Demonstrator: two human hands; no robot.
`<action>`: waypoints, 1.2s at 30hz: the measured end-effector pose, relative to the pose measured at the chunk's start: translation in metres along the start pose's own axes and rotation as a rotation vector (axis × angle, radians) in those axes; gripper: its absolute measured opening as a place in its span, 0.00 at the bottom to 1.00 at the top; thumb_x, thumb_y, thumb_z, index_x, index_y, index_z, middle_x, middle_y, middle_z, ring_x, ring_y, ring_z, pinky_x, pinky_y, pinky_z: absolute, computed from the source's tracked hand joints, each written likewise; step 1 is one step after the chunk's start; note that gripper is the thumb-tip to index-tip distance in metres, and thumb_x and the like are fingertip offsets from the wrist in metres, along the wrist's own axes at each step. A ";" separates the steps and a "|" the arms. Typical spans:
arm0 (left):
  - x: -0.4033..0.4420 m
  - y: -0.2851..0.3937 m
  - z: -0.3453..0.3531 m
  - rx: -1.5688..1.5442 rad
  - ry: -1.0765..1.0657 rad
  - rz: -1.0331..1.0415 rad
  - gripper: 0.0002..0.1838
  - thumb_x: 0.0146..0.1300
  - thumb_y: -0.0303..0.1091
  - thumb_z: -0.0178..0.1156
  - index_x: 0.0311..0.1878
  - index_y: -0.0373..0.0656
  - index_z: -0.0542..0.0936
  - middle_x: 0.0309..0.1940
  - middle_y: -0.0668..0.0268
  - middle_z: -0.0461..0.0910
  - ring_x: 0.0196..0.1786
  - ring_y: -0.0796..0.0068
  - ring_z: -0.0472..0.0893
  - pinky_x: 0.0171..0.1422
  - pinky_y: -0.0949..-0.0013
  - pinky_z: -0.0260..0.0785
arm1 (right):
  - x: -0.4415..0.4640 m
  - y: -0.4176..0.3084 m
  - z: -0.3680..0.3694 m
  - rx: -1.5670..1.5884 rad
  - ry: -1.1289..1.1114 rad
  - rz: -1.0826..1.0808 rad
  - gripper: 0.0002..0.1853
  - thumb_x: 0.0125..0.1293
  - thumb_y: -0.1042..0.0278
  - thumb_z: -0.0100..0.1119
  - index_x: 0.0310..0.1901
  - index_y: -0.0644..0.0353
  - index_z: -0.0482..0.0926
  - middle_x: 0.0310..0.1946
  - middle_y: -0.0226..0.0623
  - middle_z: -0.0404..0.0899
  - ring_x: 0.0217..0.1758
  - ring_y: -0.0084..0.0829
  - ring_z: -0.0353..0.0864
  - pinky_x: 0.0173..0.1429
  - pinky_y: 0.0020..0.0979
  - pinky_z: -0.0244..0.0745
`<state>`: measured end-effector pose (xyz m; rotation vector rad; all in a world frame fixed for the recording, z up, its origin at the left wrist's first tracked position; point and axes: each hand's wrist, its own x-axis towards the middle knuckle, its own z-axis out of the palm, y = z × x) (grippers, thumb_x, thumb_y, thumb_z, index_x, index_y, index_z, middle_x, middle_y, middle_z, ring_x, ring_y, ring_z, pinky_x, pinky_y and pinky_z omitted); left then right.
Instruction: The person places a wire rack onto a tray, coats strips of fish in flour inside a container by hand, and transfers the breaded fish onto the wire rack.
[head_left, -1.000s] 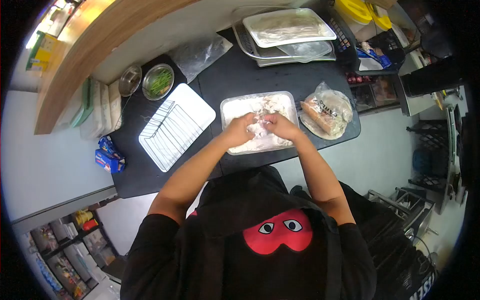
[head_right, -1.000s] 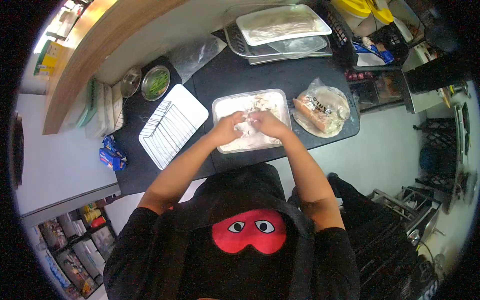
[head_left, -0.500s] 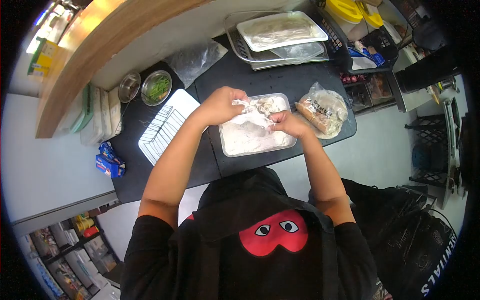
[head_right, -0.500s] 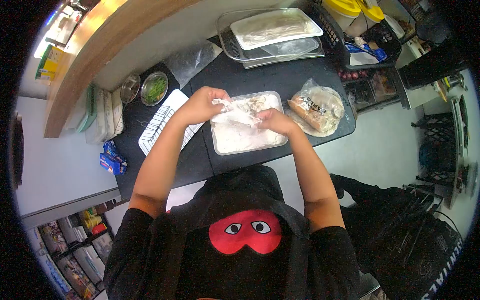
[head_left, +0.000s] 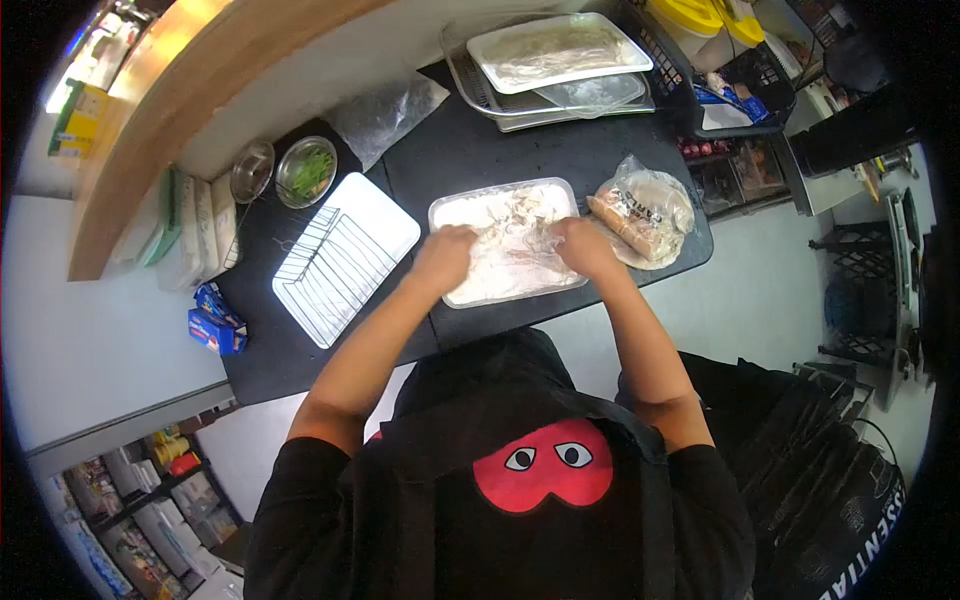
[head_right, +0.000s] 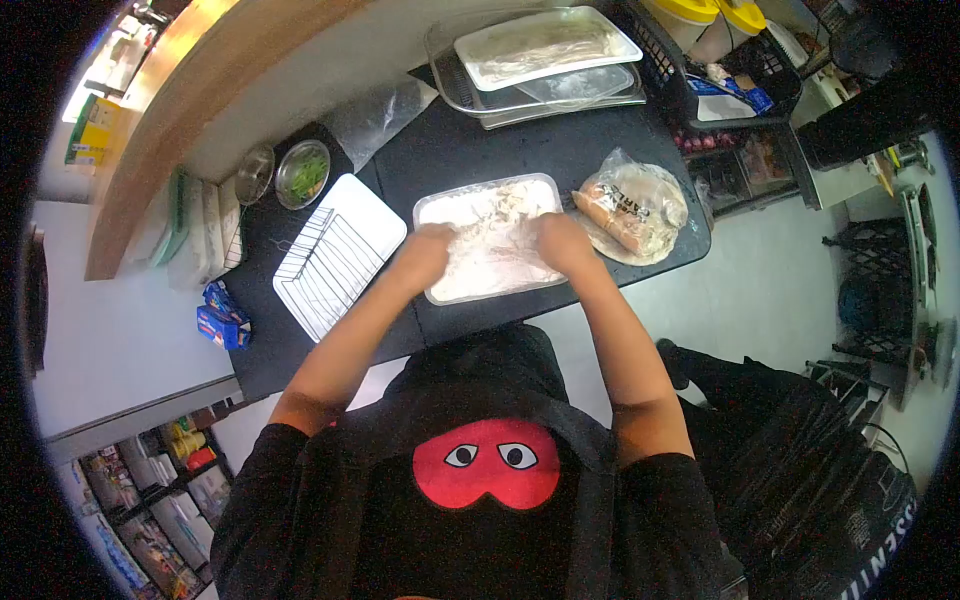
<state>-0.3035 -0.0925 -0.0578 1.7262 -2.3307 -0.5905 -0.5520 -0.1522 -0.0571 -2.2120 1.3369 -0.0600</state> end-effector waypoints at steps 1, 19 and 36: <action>-0.003 0.008 0.005 0.062 -0.029 0.141 0.18 0.51 0.23 0.48 0.46 0.36 0.78 0.50 0.54 0.75 0.54 0.57 0.73 0.60 0.64 0.64 | -0.002 0.006 0.011 -0.039 0.050 -0.001 0.11 0.47 0.72 0.56 0.34 0.63 0.79 0.32 0.50 0.77 0.40 0.50 0.76 0.48 0.41 0.70; 0.033 0.021 0.046 0.143 -0.292 -0.220 0.10 0.50 0.31 0.58 0.36 0.41 0.80 0.35 0.56 0.78 0.45 0.56 0.77 0.48 0.57 0.70 | -0.016 -0.004 0.044 -0.221 0.127 -0.118 0.09 0.46 0.70 0.60 0.32 0.60 0.78 0.36 0.43 0.75 0.47 0.41 0.73 0.49 0.38 0.71; -0.025 -0.004 0.000 0.063 -0.076 0.188 0.13 0.48 0.24 0.53 0.38 0.45 0.79 0.40 0.64 0.77 0.47 0.61 0.75 0.47 0.60 0.69 | -0.036 0.011 0.012 -0.166 0.001 -0.327 0.12 0.46 0.77 0.52 0.35 0.55 0.79 0.37 0.40 0.75 0.46 0.40 0.72 0.50 0.40 0.68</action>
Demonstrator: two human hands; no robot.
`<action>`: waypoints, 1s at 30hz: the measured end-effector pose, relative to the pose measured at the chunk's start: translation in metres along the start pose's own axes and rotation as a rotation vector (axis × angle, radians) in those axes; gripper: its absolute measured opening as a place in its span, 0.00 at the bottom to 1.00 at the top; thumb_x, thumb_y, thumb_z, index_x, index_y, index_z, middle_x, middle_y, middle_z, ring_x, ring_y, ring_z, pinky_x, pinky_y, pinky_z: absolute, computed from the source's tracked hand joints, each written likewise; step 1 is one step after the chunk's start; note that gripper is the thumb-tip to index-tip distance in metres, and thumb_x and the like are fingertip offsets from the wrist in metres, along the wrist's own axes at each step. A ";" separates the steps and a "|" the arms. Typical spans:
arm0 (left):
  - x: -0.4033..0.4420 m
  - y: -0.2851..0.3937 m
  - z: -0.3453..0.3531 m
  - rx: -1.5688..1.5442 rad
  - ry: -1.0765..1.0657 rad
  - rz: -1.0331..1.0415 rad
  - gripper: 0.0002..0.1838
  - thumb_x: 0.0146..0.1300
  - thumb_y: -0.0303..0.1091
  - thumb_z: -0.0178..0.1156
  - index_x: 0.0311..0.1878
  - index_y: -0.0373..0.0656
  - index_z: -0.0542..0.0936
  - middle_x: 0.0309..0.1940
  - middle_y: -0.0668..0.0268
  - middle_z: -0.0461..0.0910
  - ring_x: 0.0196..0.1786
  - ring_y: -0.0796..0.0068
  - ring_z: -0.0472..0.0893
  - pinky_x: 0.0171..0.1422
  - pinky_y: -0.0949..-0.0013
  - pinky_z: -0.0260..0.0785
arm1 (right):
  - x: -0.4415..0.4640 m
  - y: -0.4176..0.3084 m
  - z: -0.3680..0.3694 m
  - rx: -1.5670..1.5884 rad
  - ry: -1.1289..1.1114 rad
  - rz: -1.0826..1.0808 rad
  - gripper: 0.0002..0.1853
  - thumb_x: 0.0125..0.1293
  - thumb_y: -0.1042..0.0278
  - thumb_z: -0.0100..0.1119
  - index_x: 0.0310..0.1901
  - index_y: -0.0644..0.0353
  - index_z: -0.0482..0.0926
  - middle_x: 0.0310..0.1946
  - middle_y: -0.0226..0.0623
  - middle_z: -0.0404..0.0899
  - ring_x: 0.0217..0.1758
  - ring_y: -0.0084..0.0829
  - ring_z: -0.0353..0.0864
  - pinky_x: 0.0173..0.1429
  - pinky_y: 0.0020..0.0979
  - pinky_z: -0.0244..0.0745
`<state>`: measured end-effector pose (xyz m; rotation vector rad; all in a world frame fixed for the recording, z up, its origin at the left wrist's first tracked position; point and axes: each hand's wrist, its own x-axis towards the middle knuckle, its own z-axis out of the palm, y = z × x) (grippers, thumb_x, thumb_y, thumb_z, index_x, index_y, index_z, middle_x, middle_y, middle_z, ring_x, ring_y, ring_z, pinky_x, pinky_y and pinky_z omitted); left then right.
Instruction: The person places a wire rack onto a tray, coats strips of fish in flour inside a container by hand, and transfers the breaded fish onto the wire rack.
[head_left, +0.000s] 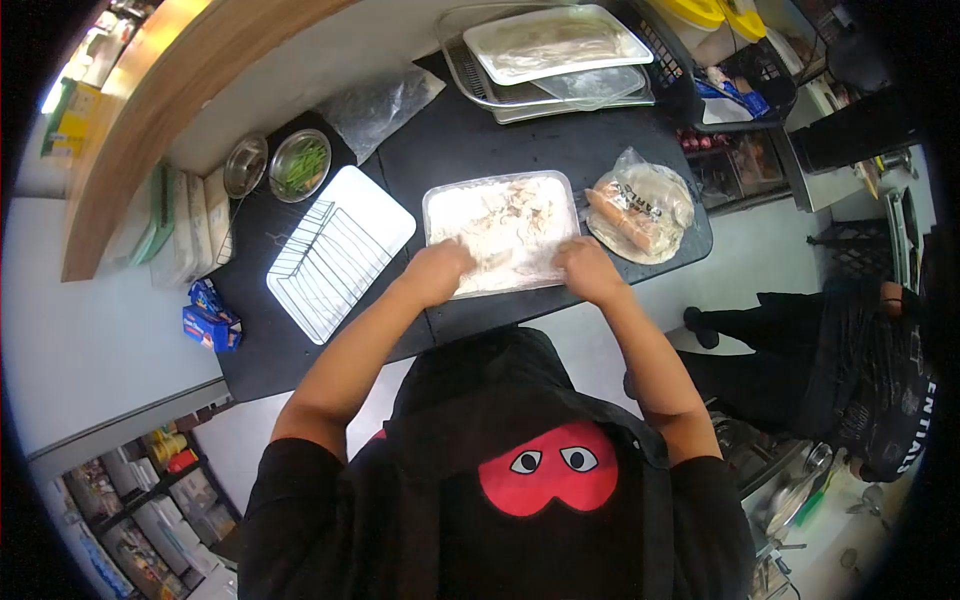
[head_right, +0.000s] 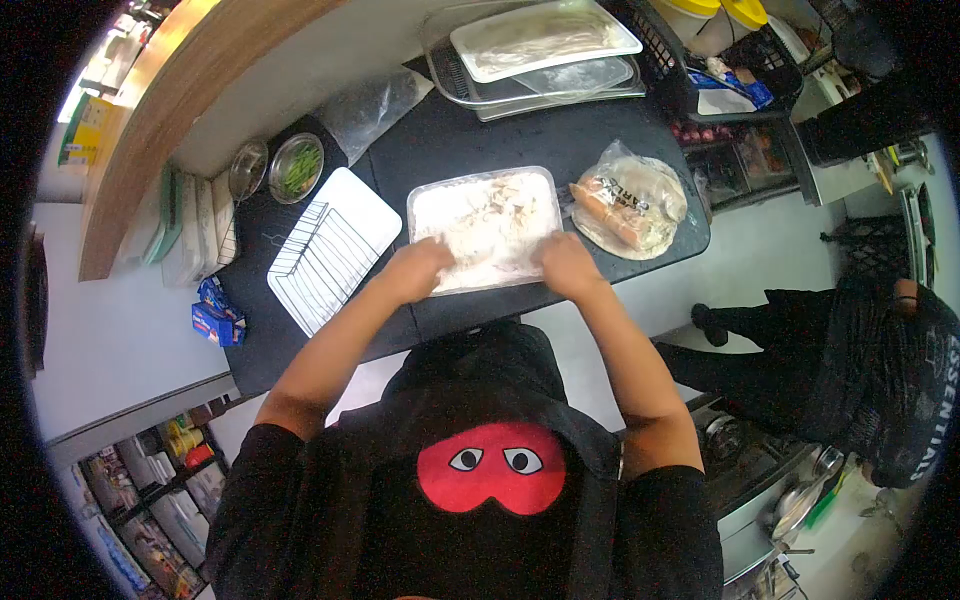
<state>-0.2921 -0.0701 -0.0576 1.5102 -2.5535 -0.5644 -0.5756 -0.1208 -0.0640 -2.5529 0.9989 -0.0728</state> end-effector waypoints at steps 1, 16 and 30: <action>-0.006 -0.001 -0.001 0.028 -0.111 0.016 0.12 0.48 0.24 0.53 0.37 0.46 0.80 0.40 0.64 0.77 0.47 0.62 0.74 0.47 0.61 0.69 | -0.004 0.004 0.001 -0.056 -0.110 -0.003 0.13 0.46 0.78 0.51 0.34 0.55 0.80 0.37 0.39 0.75 0.45 0.40 0.73 0.49 0.40 0.68; 0.010 0.017 0.025 0.192 0.134 0.035 0.09 0.54 0.32 0.52 0.36 0.48 0.81 0.42 0.73 0.77 0.50 0.69 0.70 0.56 0.56 0.57 | 0.026 -0.018 0.038 0.141 0.091 0.029 0.07 0.48 0.73 0.55 0.30 0.61 0.79 0.36 0.45 0.73 0.45 0.44 0.73 0.49 0.40 0.70; -0.013 0.020 0.024 0.225 -0.120 -0.155 0.16 0.55 0.30 0.49 0.47 0.49 0.79 0.52 0.72 0.74 0.52 0.69 0.69 0.62 0.46 0.51 | 0.063 -0.046 0.069 0.176 0.097 -0.046 0.15 0.56 0.73 0.46 0.44 0.61 0.78 0.45 0.47 0.76 0.52 0.44 0.74 0.58 0.37 0.68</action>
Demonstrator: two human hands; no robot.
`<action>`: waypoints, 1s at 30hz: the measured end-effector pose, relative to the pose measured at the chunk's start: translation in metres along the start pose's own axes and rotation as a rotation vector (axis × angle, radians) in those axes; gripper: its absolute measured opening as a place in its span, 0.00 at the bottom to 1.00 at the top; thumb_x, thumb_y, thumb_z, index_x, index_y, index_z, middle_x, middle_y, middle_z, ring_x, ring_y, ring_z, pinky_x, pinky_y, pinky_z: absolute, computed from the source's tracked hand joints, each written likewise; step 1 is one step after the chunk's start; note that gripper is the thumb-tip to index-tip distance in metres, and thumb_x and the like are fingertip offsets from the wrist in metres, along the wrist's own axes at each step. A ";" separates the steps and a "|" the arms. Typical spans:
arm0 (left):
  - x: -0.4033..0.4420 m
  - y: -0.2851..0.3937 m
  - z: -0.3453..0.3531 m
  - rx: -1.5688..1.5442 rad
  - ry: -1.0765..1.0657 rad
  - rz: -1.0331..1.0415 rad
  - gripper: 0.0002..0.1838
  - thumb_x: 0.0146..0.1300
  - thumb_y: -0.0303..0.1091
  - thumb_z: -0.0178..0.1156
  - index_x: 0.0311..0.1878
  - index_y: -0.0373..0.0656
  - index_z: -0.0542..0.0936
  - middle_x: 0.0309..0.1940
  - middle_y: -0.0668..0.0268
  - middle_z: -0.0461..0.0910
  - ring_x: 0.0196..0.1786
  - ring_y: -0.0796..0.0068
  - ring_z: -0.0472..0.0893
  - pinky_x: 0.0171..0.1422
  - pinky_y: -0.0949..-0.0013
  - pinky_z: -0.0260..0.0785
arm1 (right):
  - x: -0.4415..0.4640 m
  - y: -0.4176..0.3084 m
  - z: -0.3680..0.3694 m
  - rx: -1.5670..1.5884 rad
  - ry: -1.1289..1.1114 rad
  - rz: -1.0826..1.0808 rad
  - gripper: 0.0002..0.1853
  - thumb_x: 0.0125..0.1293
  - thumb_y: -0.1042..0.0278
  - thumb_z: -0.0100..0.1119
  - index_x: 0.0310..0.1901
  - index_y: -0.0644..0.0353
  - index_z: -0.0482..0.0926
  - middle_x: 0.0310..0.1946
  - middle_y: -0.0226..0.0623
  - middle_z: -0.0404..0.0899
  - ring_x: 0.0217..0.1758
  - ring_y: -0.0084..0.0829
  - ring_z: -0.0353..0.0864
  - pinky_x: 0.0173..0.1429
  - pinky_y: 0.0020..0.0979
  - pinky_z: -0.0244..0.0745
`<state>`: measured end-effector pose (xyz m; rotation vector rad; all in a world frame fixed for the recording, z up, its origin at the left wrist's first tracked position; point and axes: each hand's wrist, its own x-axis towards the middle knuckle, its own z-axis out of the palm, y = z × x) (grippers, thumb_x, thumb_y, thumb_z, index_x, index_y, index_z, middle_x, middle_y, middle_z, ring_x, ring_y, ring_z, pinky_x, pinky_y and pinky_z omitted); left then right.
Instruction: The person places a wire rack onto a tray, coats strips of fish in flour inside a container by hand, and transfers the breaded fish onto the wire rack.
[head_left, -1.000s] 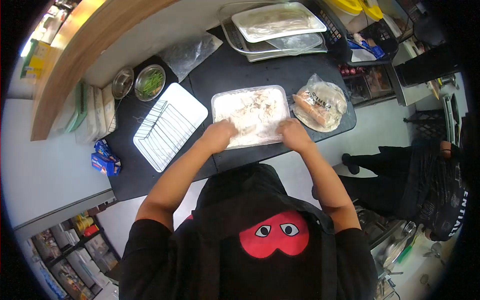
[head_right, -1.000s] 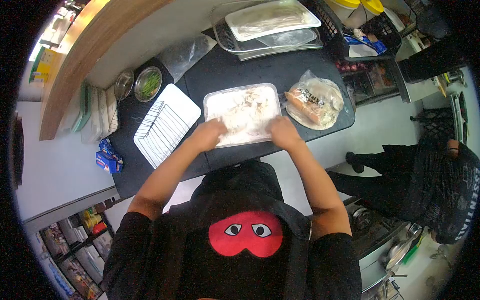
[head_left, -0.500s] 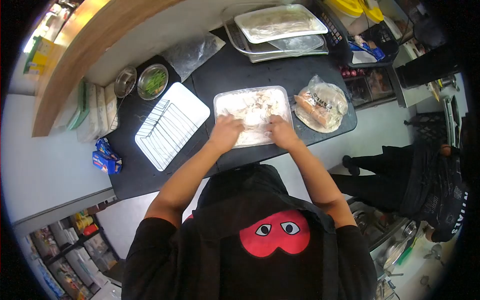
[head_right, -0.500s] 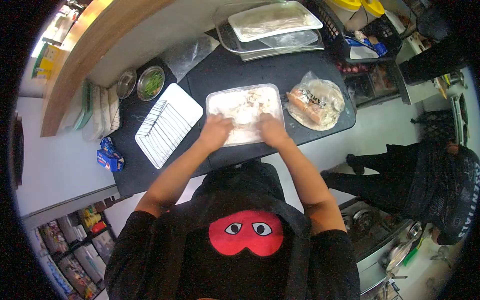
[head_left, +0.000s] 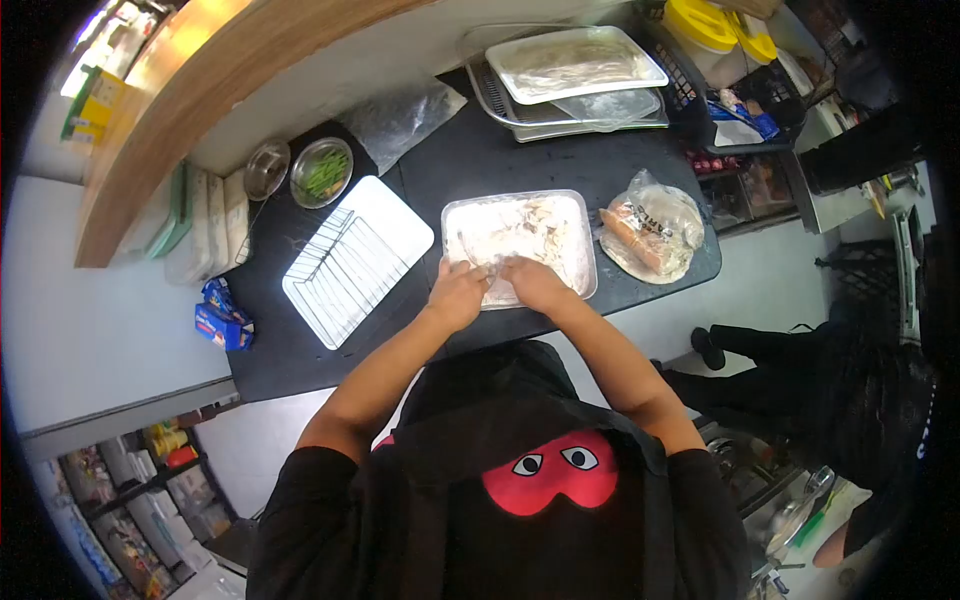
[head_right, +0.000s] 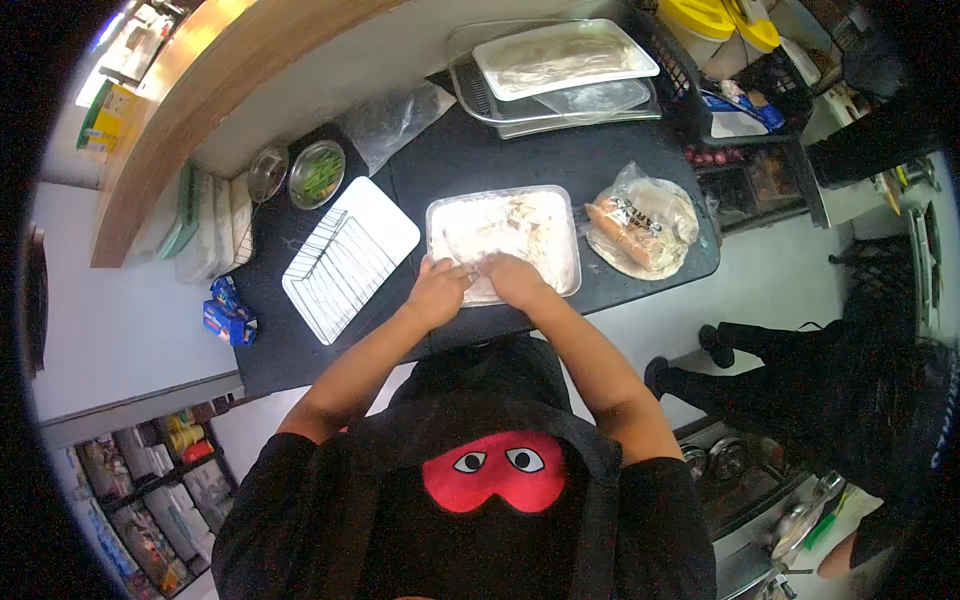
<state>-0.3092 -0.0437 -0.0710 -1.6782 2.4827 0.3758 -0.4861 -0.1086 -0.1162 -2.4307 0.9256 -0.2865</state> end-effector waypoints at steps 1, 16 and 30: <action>-0.001 0.001 0.003 0.002 0.026 0.004 0.15 0.56 0.30 0.49 0.44 0.49 0.80 0.50 0.71 0.74 0.52 0.69 0.69 0.62 0.47 0.51 | -0.001 -0.005 -0.003 0.101 -0.040 0.004 0.15 0.55 0.73 0.46 0.43 0.62 0.78 0.44 0.47 0.77 0.51 0.45 0.74 0.58 0.37 0.68; 0.032 -0.012 0.031 -0.003 0.290 0.013 0.10 0.54 0.34 0.49 0.35 0.47 0.80 0.40 0.65 0.76 0.50 0.67 0.72 0.54 0.54 0.60 | -0.031 0.043 -0.016 -0.129 0.152 -0.099 0.10 0.49 0.72 0.53 0.34 0.63 0.79 0.34 0.49 0.71 0.42 0.47 0.70 0.47 0.43 0.66; 0.064 0.000 0.030 -0.428 0.210 0.019 0.09 0.44 0.34 0.57 0.31 0.45 0.80 0.36 0.57 0.77 0.48 0.57 0.73 0.53 0.47 0.58 | -0.020 0.025 -0.046 0.153 -0.004 0.147 0.21 0.41 0.78 0.60 0.43 0.61 0.78 0.40 0.49 0.76 0.46 0.46 0.75 0.50 0.39 0.71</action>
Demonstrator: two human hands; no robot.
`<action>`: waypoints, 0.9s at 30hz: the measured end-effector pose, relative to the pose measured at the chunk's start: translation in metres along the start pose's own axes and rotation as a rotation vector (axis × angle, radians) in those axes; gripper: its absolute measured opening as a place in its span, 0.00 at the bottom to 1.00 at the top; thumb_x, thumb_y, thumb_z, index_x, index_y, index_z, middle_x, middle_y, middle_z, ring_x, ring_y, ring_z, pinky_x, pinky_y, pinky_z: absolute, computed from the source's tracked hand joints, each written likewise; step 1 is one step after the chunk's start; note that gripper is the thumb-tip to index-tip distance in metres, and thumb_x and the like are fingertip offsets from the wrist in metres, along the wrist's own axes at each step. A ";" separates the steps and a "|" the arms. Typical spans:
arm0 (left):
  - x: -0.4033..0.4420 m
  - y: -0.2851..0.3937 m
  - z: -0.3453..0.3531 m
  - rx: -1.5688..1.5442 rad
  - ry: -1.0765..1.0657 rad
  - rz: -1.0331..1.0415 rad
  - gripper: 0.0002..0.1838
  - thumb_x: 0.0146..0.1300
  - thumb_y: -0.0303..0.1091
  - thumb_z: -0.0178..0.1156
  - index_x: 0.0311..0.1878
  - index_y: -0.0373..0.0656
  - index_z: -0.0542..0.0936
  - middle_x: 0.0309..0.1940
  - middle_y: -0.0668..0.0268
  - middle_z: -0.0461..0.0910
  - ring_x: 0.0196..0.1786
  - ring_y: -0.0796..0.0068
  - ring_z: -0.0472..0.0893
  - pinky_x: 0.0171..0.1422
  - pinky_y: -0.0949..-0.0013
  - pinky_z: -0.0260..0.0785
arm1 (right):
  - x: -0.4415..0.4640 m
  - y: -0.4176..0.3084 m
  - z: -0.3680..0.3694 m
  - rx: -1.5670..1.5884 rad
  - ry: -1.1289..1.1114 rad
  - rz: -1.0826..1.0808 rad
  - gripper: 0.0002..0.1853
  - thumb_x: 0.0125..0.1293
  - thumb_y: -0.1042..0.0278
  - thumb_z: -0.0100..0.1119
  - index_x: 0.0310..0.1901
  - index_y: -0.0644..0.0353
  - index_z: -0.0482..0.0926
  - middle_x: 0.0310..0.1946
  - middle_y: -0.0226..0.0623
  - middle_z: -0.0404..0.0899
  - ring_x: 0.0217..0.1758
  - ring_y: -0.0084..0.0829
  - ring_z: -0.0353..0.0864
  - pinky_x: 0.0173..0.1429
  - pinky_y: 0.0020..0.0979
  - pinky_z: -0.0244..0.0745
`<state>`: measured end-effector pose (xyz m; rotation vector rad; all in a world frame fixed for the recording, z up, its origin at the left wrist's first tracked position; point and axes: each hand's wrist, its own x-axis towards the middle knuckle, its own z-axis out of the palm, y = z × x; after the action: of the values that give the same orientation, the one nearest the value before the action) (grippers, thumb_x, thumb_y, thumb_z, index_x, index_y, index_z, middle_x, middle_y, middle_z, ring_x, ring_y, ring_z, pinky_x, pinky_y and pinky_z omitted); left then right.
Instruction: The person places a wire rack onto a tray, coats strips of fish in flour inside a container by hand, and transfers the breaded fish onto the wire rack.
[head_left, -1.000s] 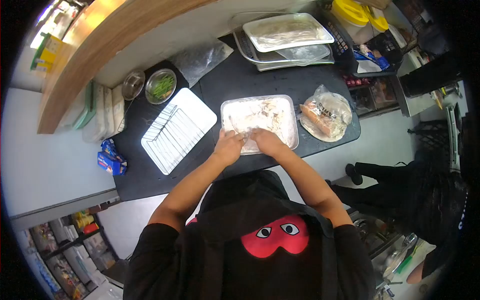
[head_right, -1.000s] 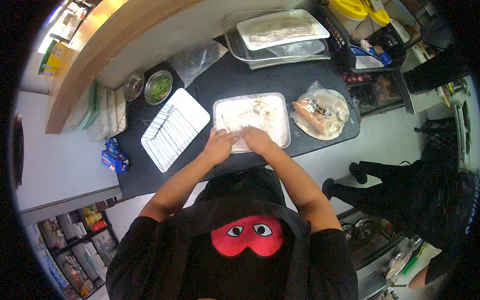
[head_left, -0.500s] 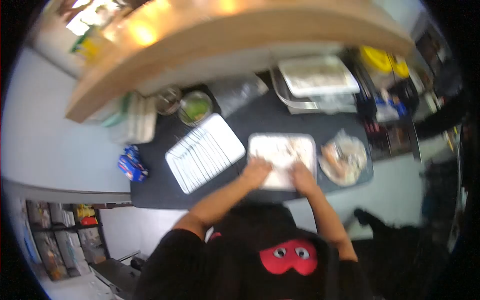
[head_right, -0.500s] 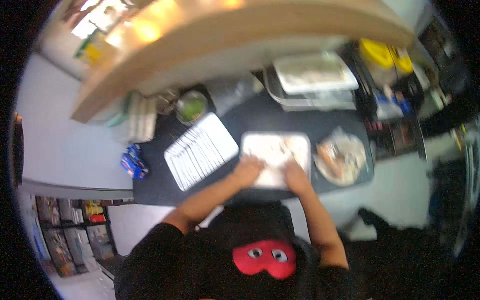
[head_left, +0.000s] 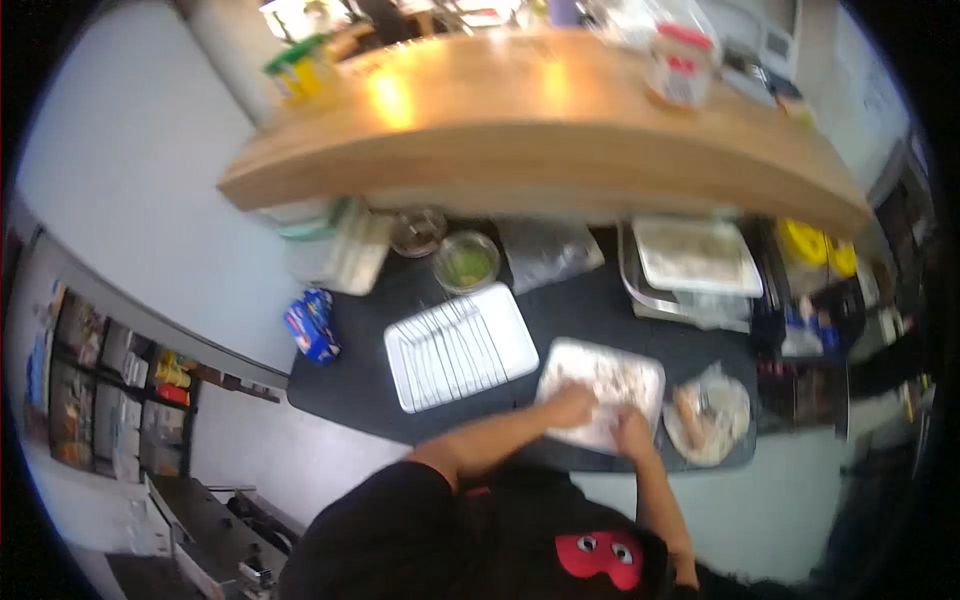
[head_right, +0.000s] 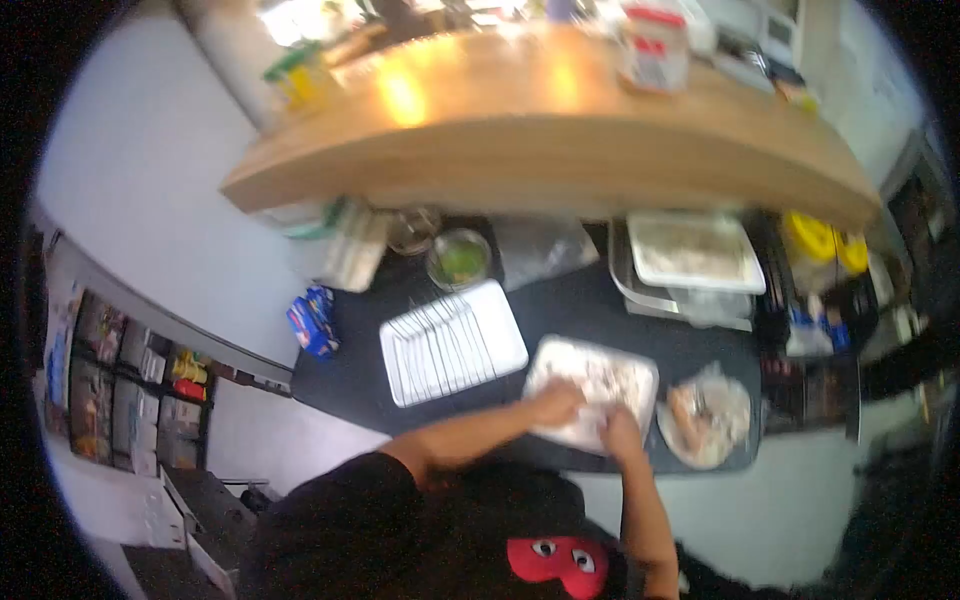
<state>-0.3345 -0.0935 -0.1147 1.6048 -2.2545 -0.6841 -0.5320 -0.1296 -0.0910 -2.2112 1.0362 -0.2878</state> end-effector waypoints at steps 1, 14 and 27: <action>0.004 -0.008 0.004 -0.001 -0.027 -0.072 0.09 0.46 0.34 0.55 0.31 0.43 0.80 0.37 0.54 0.78 0.45 0.53 0.75 0.52 0.45 0.60 | 0.001 0.008 0.005 -0.005 -0.001 0.115 0.21 0.45 0.77 0.57 0.46 0.62 0.76 0.40 0.48 0.76 0.47 0.45 0.75 0.51 0.38 0.71; 0.003 0.010 -0.040 0.207 -0.049 -0.154 0.13 0.47 0.28 0.58 0.40 0.43 0.77 0.37 0.58 0.75 0.45 0.58 0.76 0.49 0.57 0.68 | -0.008 0.018 0.005 -0.189 0.052 0.261 0.10 0.56 0.74 0.46 0.38 0.62 0.75 0.40 0.51 0.73 0.43 0.50 0.76 0.48 0.43 0.72; 0.022 -0.001 -0.054 -0.343 -0.116 -0.100 0.10 0.49 0.24 0.55 0.37 0.44 0.78 0.26 0.62 0.77 0.31 0.66 0.77 0.37 0.68 0.69 | 0.031 -0.007 0.003 0.382 -0.016 0.149 0.16 0.46 0.73 0.67 0.40 0.62 0.77 0.38 0.41 0.79 0.37 0.30 0.78 0.45 0.30 0.73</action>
<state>-0.3146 -0.1259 -0.0710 1.5470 -2.0027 -1.1465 -0.5058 -0.1484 -0.0917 -1.7837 1.0346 -0.3674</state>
